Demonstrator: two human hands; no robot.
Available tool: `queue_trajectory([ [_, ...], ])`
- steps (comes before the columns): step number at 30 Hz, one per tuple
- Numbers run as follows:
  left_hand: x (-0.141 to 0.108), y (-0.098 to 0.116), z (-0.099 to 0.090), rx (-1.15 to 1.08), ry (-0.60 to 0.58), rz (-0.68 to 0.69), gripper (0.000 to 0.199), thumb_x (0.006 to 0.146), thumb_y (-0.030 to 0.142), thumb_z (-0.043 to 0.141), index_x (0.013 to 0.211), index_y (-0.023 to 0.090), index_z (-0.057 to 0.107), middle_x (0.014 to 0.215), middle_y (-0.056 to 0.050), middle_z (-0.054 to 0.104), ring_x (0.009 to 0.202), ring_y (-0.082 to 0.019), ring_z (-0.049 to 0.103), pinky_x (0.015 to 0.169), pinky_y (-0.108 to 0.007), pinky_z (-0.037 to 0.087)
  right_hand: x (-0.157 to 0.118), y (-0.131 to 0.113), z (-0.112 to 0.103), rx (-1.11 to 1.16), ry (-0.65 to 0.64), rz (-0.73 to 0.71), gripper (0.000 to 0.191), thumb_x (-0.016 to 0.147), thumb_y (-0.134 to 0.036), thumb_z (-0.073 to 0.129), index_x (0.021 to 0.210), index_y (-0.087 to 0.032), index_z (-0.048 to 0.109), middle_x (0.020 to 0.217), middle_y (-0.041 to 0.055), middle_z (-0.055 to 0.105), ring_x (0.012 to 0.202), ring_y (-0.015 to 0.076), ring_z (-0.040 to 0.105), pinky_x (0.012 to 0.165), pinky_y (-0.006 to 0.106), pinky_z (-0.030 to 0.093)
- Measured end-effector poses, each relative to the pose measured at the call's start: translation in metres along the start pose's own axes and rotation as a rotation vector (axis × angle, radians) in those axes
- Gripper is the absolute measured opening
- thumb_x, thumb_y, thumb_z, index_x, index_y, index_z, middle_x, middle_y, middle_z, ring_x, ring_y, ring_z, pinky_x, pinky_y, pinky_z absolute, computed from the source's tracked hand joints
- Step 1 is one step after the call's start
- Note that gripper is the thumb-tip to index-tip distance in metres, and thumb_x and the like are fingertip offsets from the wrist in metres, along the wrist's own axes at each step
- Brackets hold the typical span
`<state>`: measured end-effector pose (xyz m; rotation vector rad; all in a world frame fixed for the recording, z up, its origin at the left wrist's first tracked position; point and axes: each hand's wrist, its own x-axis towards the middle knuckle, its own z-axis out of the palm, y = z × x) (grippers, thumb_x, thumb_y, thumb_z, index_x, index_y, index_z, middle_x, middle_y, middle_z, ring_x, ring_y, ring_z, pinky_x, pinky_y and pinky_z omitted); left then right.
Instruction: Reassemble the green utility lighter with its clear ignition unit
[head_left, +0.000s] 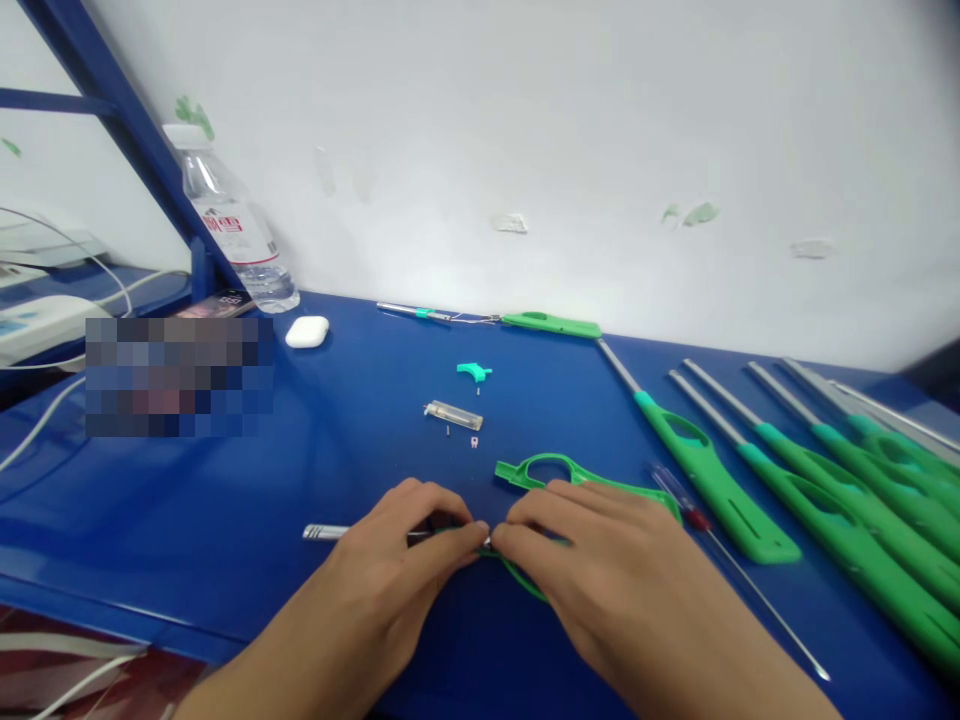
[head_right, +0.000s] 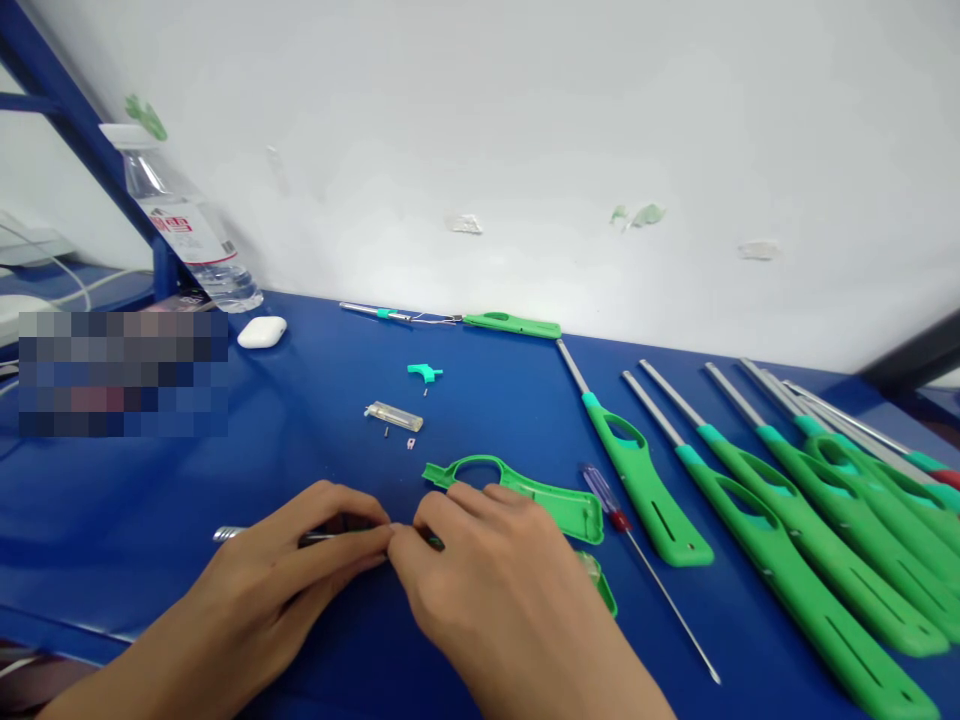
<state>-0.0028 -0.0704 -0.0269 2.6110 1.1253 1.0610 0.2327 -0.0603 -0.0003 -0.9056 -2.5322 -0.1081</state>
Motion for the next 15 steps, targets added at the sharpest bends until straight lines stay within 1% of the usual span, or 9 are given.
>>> queue_trajectory([
  [4,0.000,0.001,0.000,-0.013,0.003,-0.009,0.031,0.119,0.011,0.048,0.119,0.026,0.075,0.108,0.002,0.077,0.095,-0.009,0.079,0.085,-0.014,0.061,0.000,0.000,-0.001,0.012,-0.006,0.004,0.026,0.084,0.001,0.084,0.094,-0.022,0.079,0.092,-0.0033,0.081,0.075,0.0208,0.076,0.064,0.039,0.046],
  [6,0.000,0.001,0.000,-0.011,0.005,-0.003,0.030,0.119,0.012,0.049,0.120,0.026,0.075,0.109,0.002,0.077,0.095,-0.009,0.079,0.085,-0.015,0.061,0.001,0.000,-0.001,0.013,-0.011,0.007,0.027,0.085,0.002,0.083,0.095,-0.022,0.080,0.093,-0.0031,0.082,0.077,0.0211,0.076,0.066,0.038,0.047],
  [11,0.000,0.000,0.001,0.012,-0.009,0.005,0.029,0.120,0.013,0.049,0.119,0.026,0.075,0.109,0.002,0.077,0.094,-0.009,0.078,0.085,-0.016,0.061,0.001,-0.002,-0.002,-0.010,-0.024,0.018,0.023,0.089,-0.003,0.087,0.097,-0.023,0.078,0.092,-0.0032,0.081,0.077,0.0220,0.075,0.068,0.038,0.052],
  [13,-0.001,-0.001,0.001,0.010,-0.003,0.016,0.029,0.119,0.012,0.049,0.121,0.025,0.075,0.110,0.001,0.077,0.094,-0.009,0.078,0.085,-0.016,0.060,-0.002,0.002,-0.007,0.014,-0.023,0.051,0.017,0.093,-0.010,0.088,0.095,-0.024,0.078,0.091,-0.0034,0.081,0.079,0.0231,0.078,0.069,0.038,0.056],
  [15,-0.002,-0.001,0.000,-0.010,-0.010,0.014,0.029,0.119,0.011,0.049,0.123,0.024,0.075,0.112,0.000,0.076,0.096,-0.009,0.077,0.087,-0.016,0.059,-0.009,0.012,-0.016,0.032,-0.010,0.120,0.005,0.102,-0.021,0.082,0.101,-0.026,0.080,0.098,-0.0023,0.085,0.084,0.0259,0.082,0.073,0.041,0.062],
])
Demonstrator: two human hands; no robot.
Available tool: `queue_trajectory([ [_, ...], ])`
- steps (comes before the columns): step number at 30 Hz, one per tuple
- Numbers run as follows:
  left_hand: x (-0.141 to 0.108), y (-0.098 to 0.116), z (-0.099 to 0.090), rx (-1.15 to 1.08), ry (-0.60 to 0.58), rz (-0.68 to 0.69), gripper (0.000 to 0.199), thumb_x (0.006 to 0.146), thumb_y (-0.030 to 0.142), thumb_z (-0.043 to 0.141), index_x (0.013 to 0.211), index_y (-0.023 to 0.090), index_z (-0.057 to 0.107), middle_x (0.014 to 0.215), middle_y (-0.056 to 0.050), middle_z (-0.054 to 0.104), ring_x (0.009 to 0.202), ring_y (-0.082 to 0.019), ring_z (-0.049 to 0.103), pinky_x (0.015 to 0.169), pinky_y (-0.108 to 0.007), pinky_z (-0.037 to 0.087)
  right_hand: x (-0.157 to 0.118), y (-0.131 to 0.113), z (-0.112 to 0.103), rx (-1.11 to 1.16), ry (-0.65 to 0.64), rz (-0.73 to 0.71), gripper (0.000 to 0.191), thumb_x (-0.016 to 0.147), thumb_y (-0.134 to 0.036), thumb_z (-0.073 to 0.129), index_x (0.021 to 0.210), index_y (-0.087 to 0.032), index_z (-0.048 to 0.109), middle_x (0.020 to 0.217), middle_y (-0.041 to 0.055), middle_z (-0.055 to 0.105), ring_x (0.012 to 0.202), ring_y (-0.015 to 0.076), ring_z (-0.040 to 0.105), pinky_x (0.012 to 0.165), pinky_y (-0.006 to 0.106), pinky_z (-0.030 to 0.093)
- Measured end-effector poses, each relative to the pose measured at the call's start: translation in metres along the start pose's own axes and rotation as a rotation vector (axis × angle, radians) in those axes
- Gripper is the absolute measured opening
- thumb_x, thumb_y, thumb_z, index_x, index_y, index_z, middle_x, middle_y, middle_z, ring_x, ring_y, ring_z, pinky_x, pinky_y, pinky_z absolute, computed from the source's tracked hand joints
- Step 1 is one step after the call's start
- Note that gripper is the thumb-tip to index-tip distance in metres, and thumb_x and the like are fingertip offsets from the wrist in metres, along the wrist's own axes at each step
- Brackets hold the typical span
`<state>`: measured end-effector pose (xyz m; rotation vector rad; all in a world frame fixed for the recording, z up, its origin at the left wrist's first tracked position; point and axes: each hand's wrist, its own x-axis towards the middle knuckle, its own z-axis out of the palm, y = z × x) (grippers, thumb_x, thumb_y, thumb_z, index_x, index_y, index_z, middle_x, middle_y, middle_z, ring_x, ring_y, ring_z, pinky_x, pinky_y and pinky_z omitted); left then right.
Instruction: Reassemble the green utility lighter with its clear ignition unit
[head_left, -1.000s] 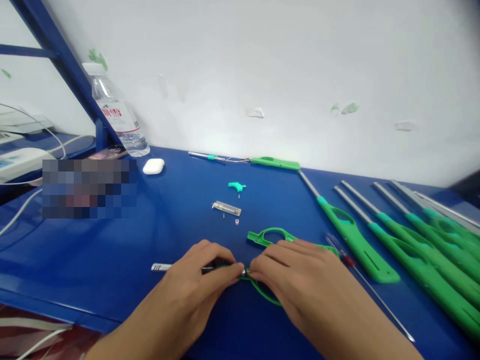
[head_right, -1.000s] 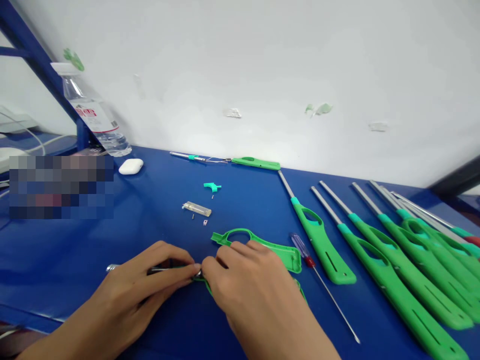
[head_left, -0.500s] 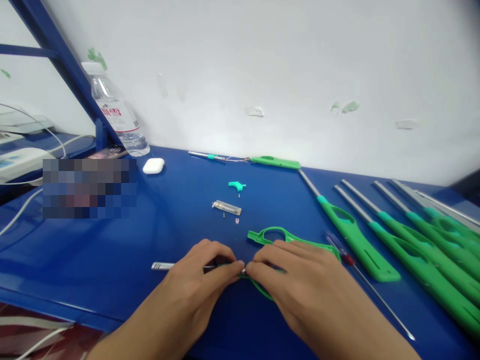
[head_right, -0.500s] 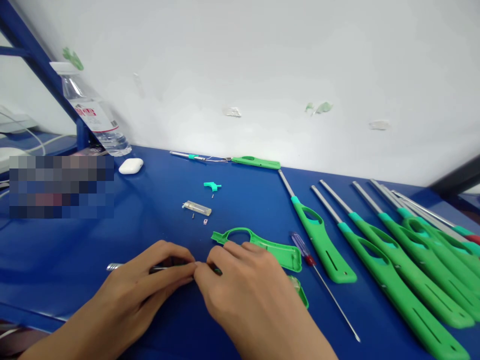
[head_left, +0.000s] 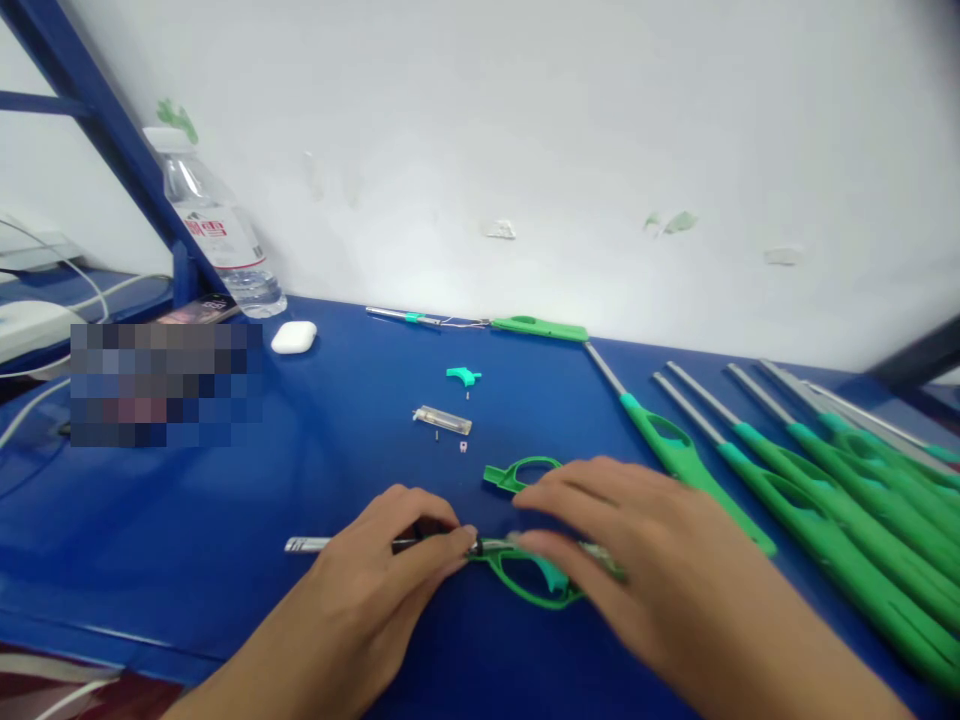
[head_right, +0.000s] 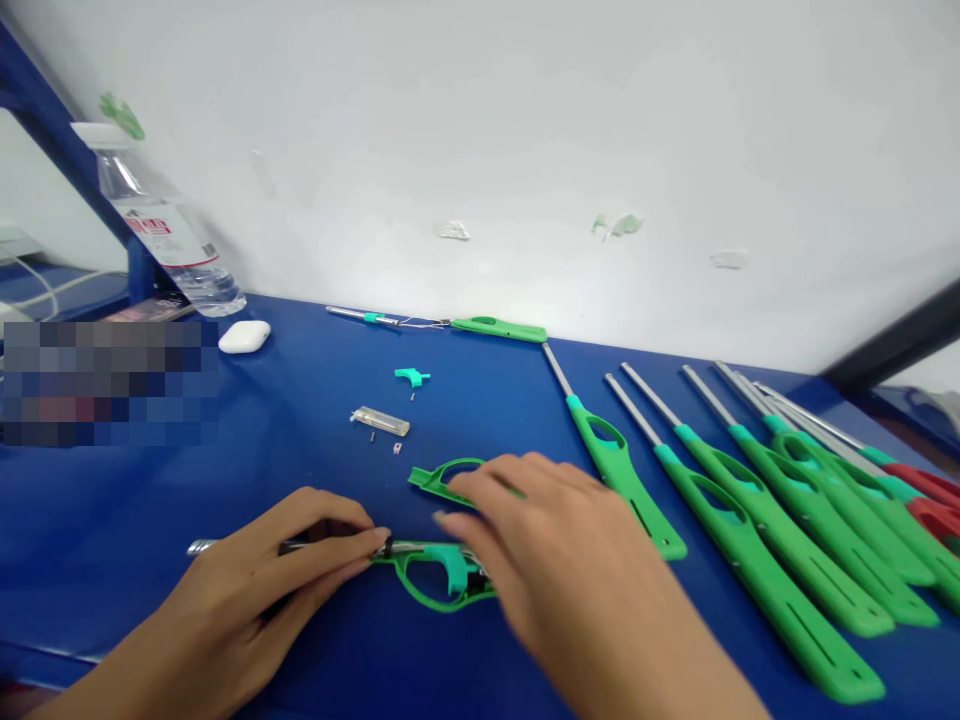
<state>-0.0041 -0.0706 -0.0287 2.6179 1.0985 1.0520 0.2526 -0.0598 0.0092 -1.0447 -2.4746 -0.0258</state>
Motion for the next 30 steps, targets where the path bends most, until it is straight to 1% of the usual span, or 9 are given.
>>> queue_trajectory([
  [4,-0.001,0.002,-0.001,-0.022,-0.047,-0.047,0.028,0.118,0.012,0.051,0.127,0.025,0.074,0.118,0.000,0.075,0.103,-0.009,0.076,0.092,-0.016,0.058,-0.022,0.034,-0.018,-0.065,-0.043,0.184,0.025,0.116,-0.029,0.060,0.133,-0.028,0.078,0.126,0.0043,0.087,0.108,0.0322,0.087,0.088,0.054,0.071],
  [6,-0.002,0.003,-0.002,-0.028,-0.045,-0.061,0.029,0.118,0.012,0.051,0.129,0.027,0.073,0.119,0.002,0.074,0.105,-0.009,0.075,0.095,-0.016,0.058,-0.033,0.049,-0.021,-0.065,-0.087,0.239,0.028,0.114,-0.033,0.066,0.139,-0.030,0.077,0.130,0.0054,0.087,0.117,0.0328,0.085,0.095,0.056,0.072],
  [10,-0.003,0.003,-0.003,-0.026,-0.057,-0.064,0.029,0.117,0.013,0.053,0.131,0.029,0.072,0.120,0.002,0.075,0.107,-0.009,0.075,0.097,-0.016,0.058,-0.040,0.062,-0.017,-0.038,-0.184,0.281,0.030,0.109,-0.028,0.074,0.139,-0.028,0.077,0.129,0.0088,0.085,0.115,0.0324,0.086,0.093,0.053,0.073],
  [17,0.002,0.003,-0.004,-0.013,-0.018,-0.046,0.024,0.117,0.017,0.053,0.123,0.029,0.073,0.115,0.002,0.077,0.102,-0.010,0.078,0.092,-0.016,0.061,-0.033,0.058,-0.014,0.017,-0.204,0.287,0.021,0.109,-0.019,0.069,0.128,-0.025,0.074,0.115,0.0077,0.082,0.101,0.0300,0.085,0.089,0.049,0.071],
  [20,0.002,0.004,-0.004,-0.003,-0.020,-0.047,0.025,0.117,0.018,0.054,0.124,0.029,0.075,0.114,0.001,0.076,0.099,-0.010,0.079,0.089,-0.016,0.062,-0.031,0.051,-0.020,0.072,-0.167,0.253,0.014,0.114,-0.021,0.059,0.122,-0.027,0.070,0.113,0.0052,0.080,0.093,0.0244,0.085,0.086,0.041,0.070],
  [24,-0.001,0.003,-0.003,-0.006,-0.012,-0.068,0.026,0.118,0.019,0.053,0.124,0.028,0.076,0.114,0.000,0.072,0.091,-0.008,0.078,0.082,-0.014,0.060,-0.032,0.039,-0.029,0.105,-0.033,0.249,0.033,0.115,-0.015,0.046,0.141,-0.031,0.059,0.103,-0.0010,0.083,0.086,0.0156,0.085,0.072,0.023,0.066],
  [27,-0.003,0.001,-0.002,-0.015,-0.036,-0.099,0.026,0.117,0.017,0.054,0.124,0.028,0.076,0.110,0.000,0.069,0.085,-0.007,0.075,0.079,-0.014,0.059,-0.034,0.032,-0.033,0.028,0.008,0.216,0.047,0.115,-0.018,0.043,0.158,-0.037,0.050,0.126,0.0010,0.086,0.105,0.0176,0.087,0.083,0.025,0.069],
  [29,-0.004,0.001,-0.002,-0.040,-0.058,-0.111,0.027,0.117,0.016,0.053,0.123,0.028,0.076,0.107,0.001,0.069,0.083,-0.007,0.075,0.077,-0.013,0.059,-0.037,0.028,-0.034,0.000,0.030,0.196,0.048,0.114,-0.021,0.045,0.158,-0.039,0.050,0.141,0.0025,0.082,0.118,0.0206,0.085,0.091,0.029,0.070],
  [30,-0.004,0.001,-0.002,-0.044,-0.050,-0.110,0.027,0.118,0.017,0.052,0.124,0.029,0.076,0.107,0.001,0.070,0.083,-0.007,0.075,0.077,-0.013,0.059,-0.039,0.027,-0.033,0.000,0.033,0.191,0.043,0.114,-0.024,0.049,0.155,-0.039,0.052,0.138,0.0020,0.083,0.115,0.0212,0.086,0.088,0.029,0.070],
])
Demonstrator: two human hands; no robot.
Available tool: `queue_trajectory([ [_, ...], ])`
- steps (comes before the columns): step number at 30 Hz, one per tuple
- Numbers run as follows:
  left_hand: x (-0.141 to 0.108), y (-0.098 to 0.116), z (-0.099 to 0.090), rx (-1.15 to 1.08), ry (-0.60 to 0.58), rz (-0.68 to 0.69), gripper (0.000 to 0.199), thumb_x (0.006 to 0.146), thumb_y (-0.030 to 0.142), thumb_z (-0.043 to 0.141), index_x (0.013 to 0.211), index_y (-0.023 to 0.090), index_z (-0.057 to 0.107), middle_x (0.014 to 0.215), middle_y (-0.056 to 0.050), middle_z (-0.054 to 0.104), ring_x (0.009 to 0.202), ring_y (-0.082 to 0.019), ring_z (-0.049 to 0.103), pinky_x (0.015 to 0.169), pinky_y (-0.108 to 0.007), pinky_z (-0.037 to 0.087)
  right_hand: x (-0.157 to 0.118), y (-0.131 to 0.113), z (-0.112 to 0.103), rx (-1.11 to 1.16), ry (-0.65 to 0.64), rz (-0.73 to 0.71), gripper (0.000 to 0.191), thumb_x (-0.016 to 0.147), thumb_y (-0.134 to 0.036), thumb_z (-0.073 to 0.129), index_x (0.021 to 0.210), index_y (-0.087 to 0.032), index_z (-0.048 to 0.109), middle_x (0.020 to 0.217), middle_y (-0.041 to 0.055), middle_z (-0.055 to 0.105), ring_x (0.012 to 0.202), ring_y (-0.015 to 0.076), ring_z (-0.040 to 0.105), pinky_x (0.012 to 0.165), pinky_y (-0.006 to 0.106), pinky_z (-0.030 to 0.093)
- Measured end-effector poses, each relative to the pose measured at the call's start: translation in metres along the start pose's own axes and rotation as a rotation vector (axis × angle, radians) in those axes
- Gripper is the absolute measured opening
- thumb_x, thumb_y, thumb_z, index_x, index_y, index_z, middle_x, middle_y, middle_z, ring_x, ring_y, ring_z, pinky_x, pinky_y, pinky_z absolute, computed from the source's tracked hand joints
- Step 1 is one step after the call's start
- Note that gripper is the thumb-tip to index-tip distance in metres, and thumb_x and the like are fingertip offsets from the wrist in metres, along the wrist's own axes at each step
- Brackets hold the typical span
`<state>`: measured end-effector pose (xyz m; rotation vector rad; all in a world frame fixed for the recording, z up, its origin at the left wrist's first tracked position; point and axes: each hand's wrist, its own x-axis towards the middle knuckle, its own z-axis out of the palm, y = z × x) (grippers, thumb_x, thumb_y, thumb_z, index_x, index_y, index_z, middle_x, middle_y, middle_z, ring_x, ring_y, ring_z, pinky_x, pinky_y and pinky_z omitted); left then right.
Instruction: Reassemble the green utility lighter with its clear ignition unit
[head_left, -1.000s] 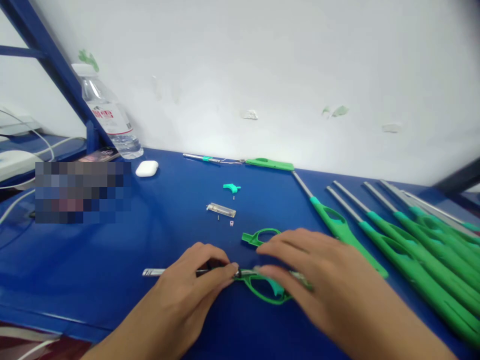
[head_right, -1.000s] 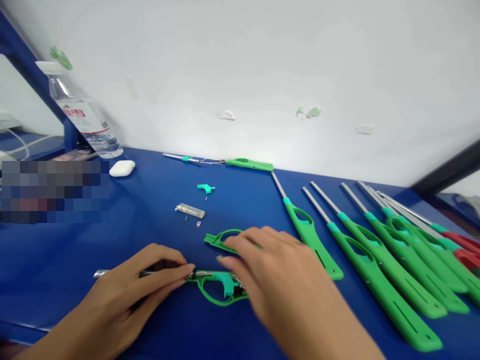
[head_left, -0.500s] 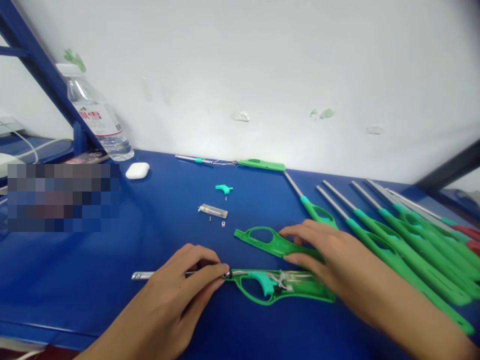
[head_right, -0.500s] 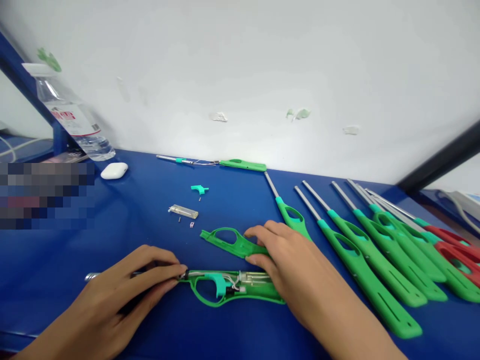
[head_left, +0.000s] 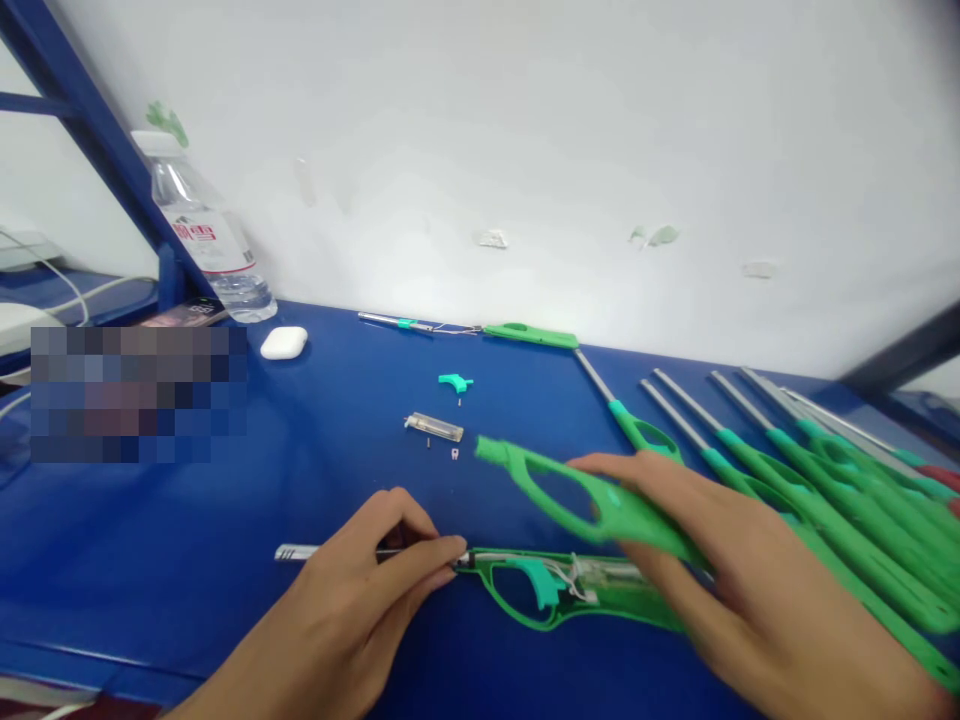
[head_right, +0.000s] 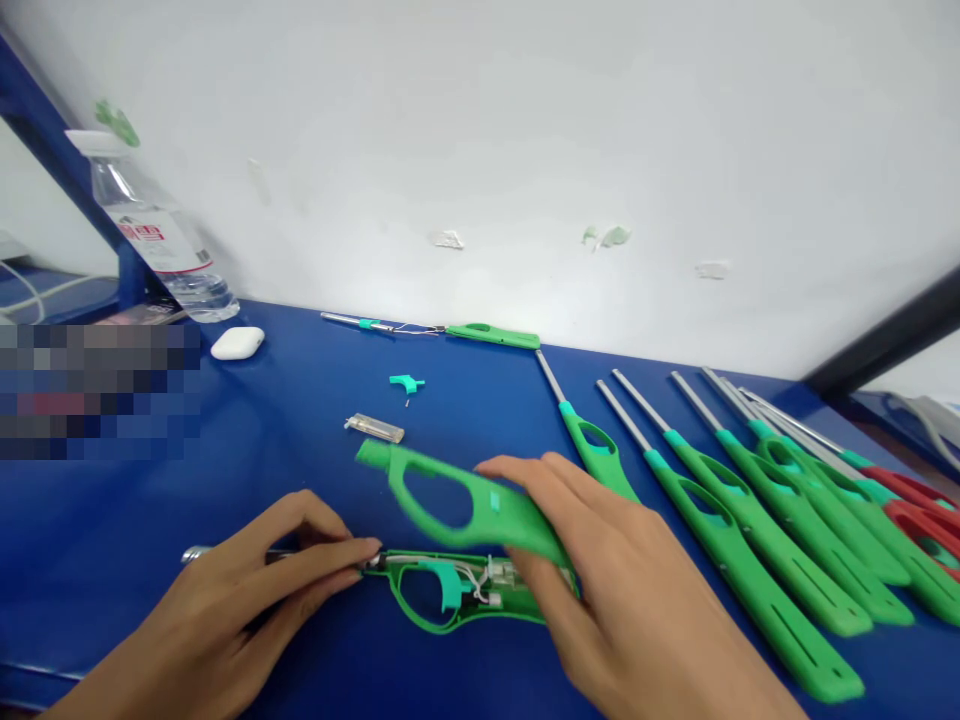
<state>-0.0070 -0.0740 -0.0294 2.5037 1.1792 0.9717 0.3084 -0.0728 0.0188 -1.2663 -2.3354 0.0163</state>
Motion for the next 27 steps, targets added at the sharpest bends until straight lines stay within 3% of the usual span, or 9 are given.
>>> queue_trajectory([
  [4,0.000,0.000,0.001,0.040,0.058,0.024,0.027,0.123,0.029,0.049,0.135,0.030,0.073,0.109,0.001,0.076,0.089,-0.010,0.080,0.081,-0.014,0.062,-0.014,0.002,0.007,-0.037,-0.014,-0.023,0.033,0.112,-0.052,0.066,0.140,-0.035,0.062,0.114,0.0022,0.088,0.097,0.0278,0.089,0.074,0.032,0.072],
  [6,0.000,0.000,0.001,0.064,0.068,0.031,0.028,0.124,0.035,0.048,0.138,0.031,0.073,0.110,0.001,0.078,0.090,-0.010,0.081,0.082,-0.013,0.061,-0.021,0.003,0.011,-0.107,0.073,-0.015,0.042,0.117,-0.063,0.049,0.138,-0.031,0.065,0.116,0.0085,0.088,0.099,0.0321,0.090,0.069,0.035,0.072],
  [8,-0.001,0.001,0.002,0.077,0.072,0.034,0.029,0.124,0.037,0.048,0.139,0.031,0.072,0.112,0.002,0.079,0.092,-0.009,0.082,0.084,-0.012,0.061,-0.024,0.003,0.014,-0.190,0.134,-0.050,0.044,0.120,-0.062,0.042,0.130,-0.028,0.069,0.110,0.0091,0.087,0.084,0.0276,0.090,0.052,0.030,0.065],
  [10,-0.002,0.001,0.001,0.081,0.069,0.036,0.030,0.124,0.039,0.048,0.142,0.031,0.071,0.113,0.001,0.079,0.094,-0.009,0.082,0.087,-0.011,0.061,-0.024,0.001,0.017,-0.216,0.156,-0.068,0.041,0.121,-0.058,0.044,0.126,-0.028,0.073,0.103,0.0066,0.085,0.077,0.0223,0.087,0.048,0.027,0.061],
  [15,-0.002,0.000,0.002,0.100,0.055,0.031,0.032,0.124,0.041,0.048,0.145,0.030,0.070,0.116,0.000,0.079,0.098,-0.009,0.082,0.092,-0.011,0.061,-0.026,-0.002,0.023,-0.205,0.179,-0.103,0.040,0.121,-0.057,0.048,0.129,-0.031,0.076,0.106,0.0040,0.082,0.091,0.0208,0.087,0.076,0.031,0.070],
  [23,-0.002,-0.003,0.003,0.113,0.035,0.078,0.030,0.126,0.034,0.043,0.141,0.027,0.068,0.120,-0.002,0.076,0.103,-0.008,0.081,0.094,-0.010,0.060,-0.036,0.000,0.036,-0.146,-0.048,-0.077,0.042,0.121,-0.056,0.045,0.148,-0.034,0.070,0.120,0.0059,0.079,0.107,0.0228,0.084,0.091,0.035,0.072],
  [27,-0.002,-0.004,0.005,0.115,0.028,0.083,0.029,0.126,0.032,0.043,0.140,0.025,0.068,0.121,-0.003,0.076,0.102,-0.008,0.081,0.093,-0.011,0.060,-0.035,-0.001,0.039,-0.108,-0.070,-0.060,0.041,0.121,-0.055,0.047,0.149,-0.037,0.071,0.121,0.0055,0.078,0.108,0.0216,0.084,0.092,0.033,0.071],
])
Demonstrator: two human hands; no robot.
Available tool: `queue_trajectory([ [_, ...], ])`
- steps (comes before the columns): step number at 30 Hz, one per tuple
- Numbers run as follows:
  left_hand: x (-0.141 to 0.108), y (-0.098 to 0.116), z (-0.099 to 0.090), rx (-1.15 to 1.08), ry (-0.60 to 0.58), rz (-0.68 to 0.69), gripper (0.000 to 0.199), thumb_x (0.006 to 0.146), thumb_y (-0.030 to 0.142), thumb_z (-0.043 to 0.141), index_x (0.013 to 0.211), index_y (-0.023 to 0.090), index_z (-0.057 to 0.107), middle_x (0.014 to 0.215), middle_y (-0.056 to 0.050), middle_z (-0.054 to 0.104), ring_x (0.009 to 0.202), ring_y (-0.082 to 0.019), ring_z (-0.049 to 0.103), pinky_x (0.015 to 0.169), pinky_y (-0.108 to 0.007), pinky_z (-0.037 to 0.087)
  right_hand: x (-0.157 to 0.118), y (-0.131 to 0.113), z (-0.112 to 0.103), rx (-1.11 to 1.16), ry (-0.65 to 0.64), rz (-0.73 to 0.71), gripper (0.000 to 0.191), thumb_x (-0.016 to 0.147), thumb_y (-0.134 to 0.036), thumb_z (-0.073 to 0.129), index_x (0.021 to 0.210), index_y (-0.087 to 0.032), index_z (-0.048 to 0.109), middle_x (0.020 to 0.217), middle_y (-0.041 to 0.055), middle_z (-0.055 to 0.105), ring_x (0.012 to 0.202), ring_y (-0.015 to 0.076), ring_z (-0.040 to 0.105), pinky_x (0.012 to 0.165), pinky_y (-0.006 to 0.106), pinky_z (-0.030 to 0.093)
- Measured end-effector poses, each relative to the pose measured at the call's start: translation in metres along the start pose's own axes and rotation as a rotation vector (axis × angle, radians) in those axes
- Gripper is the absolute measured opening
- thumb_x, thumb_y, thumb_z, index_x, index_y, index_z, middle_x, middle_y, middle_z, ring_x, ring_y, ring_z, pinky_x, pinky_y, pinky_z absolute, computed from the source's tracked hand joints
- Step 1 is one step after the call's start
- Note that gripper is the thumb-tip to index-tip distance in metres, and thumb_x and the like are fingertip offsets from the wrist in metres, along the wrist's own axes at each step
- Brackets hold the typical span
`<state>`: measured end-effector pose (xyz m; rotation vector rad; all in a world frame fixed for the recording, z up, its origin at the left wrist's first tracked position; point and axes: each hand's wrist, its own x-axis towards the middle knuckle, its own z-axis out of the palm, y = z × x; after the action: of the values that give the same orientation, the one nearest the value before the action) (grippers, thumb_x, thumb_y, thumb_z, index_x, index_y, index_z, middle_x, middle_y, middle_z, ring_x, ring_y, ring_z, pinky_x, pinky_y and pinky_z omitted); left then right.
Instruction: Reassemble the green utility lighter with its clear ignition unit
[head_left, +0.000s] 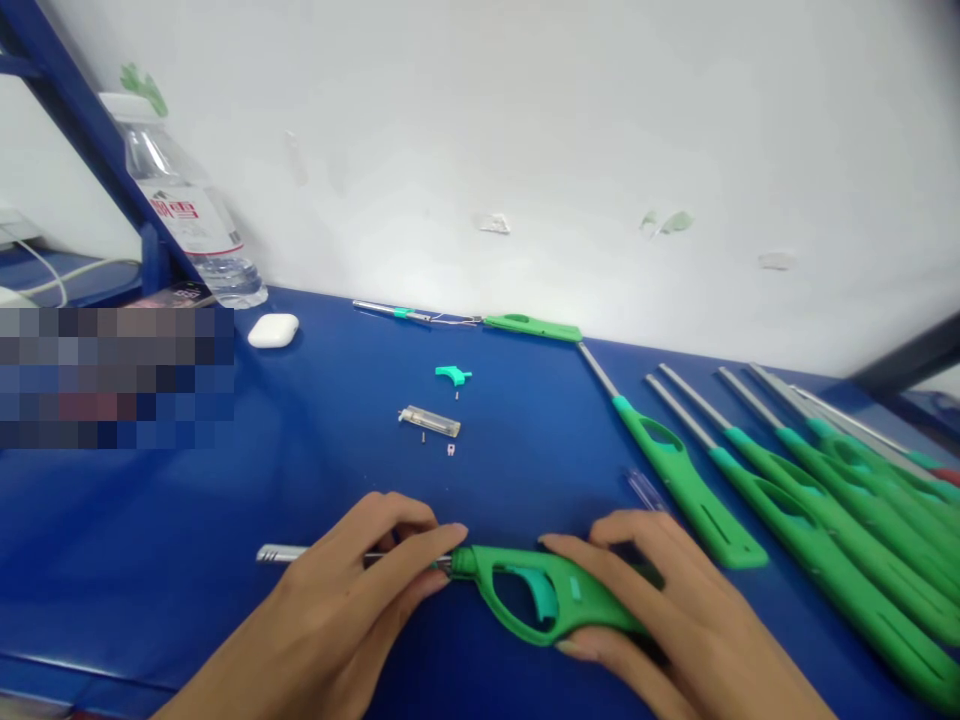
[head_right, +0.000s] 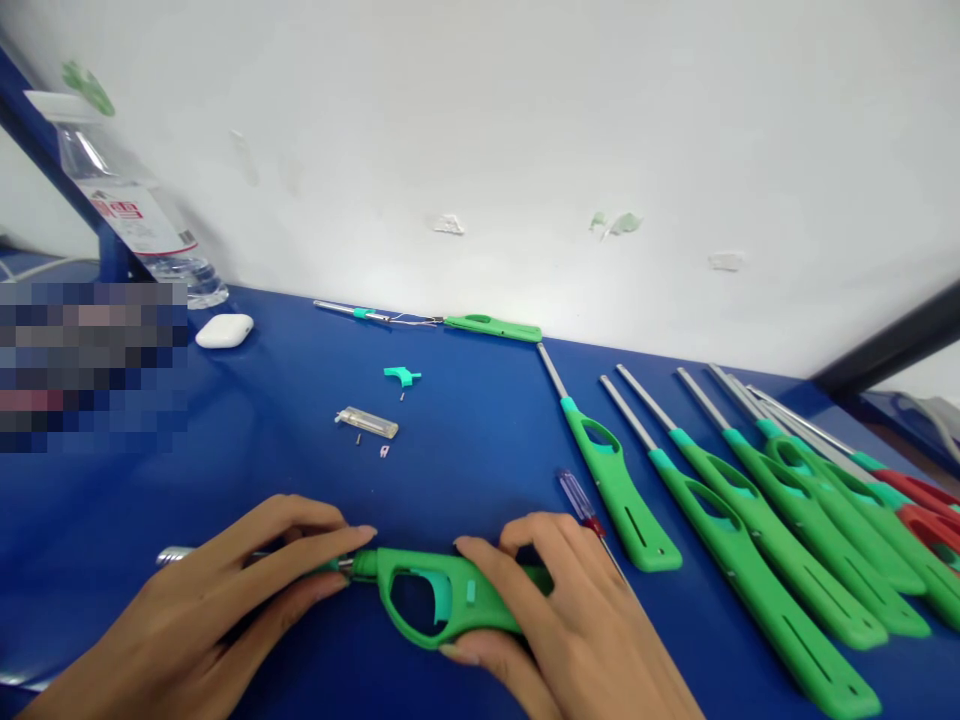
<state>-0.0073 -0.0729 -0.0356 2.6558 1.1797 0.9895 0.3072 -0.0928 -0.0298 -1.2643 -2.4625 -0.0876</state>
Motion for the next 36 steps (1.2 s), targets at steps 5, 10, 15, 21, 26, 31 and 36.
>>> queue_trajectory([
  [5,0.000,0.001,-0.003,-0.019,-0.014,-0.022,0.029,0.126,0.031,0.042,0.138,0.028,0.068,0.121,0.000,0.075,0.102,-0.006,0.080,0.094,-0.009,0.058,0.001,0.001,0.000,0.011,0.028,-0.008,0.040,0.118,-0.058,0.054,0.146,-0.036,0.073,0.116,0.0045,0.077,0.100,0.0182,0.084,0.084,0.026,0.071],
  [10,-0.005,-0.001,-0.002,-0.082,-0.078,-0.020,0.042,0.119,0.012,0.044,0.147,0.032,0.067,0.123,0.000,0.072,0.105,-0.006,0.077,0.095,-0.008,0.058,-0.005,0.000,0.001,-0.015,0.007,-0.023,0.043,0.118,-0.055,0.055,0.154,-0.035,0.070,0.116,0.0065,0.076,0.098,0.0197,0.083,0.084,0.029,0.072],
  [15,-0.008,-0.006,0.000,-0.158,-0.065,0.010,0.054,0.112,0.001,0.045,0.149,0.032,0.070,0.128,-0.002,0.069,0.110,-0.008,0.072,0.096,-0.011,0.057,-0.002,-0.002,0.000,-0.017,0.029,-0.037,0.044,0.119,-0.053,0.054,0.155,-0.034,0.071,0.116,0.0068,0.077,0.100,0.0192,0.084,0.088,0.029,0.071],
  [21,-0.011,-0.007,0.001,-0.132,-0.085,0.037,0.062,0.110,-0.004,0.042,0.154,0.033,0.067,0.130,-0.002,0.067,0.112,-0.011,0.067,0.101,-0.017,0.055,0.001,0.000,-0.001,-0.013,0.058,-0.019,0.039,0.120,-0.046,0.052,0.149,-0.034,0.076,0.117,0.0061,0.077,0.102,0.0172,0.084,0.088,0.026,0.070],
  [26,-0.014,-0.009,0.004,-0.155,-0.081,0.040,0.066,0.109,-0.006,0.040,0.154,0.033,0.067,0.132,-0.001,0.068,0.117,-0.011,0.064,0.109,-0.017,0.050,0.000,0.001,-0.002,0.001,0.074,-0.022,0.038,0.118,-0.053,0.056,0.145,-0.035,0.076,0.114,0.0042,0.078,0.099,0.0168,0.084,0.085,0.024,0.071],
  [31,-0.013,-0.008,0.002,-0.142,-0.078,0.032,0.065,0.108,-0.006,0.041,0.152,0.034,0.068,0.132,0.001,0.070,0.122,-0.011,0.062,0.114,-0.017,0.047,-0.004,0.002,-0.003,0.020,0.080,-0.027,0.036,0.115,-0.055,0.063,0.142,-0.036,0.078,0.112,0.0031,0.080,0.096,0.0163,0.085,0.081,0.022,0.070],
  [36,-0.015,-0.010,0.004,-0.128,-0.100,0.017,0.064,0.109,-0.004,0.042,0.154,0.034,0.066,0.135,0.000,0.070,0.123,-0.012,0.066,0.113,-0.020,0.050,0.003,-0.003,-0.007,0.032,0.155,-0.011,0.038,0.119,-0.055,0.055,0.127,-0.033,0.085,0.106,0.0029,0.082,0.090,0.0153,0.086,0.078,0.020,0.069],
])
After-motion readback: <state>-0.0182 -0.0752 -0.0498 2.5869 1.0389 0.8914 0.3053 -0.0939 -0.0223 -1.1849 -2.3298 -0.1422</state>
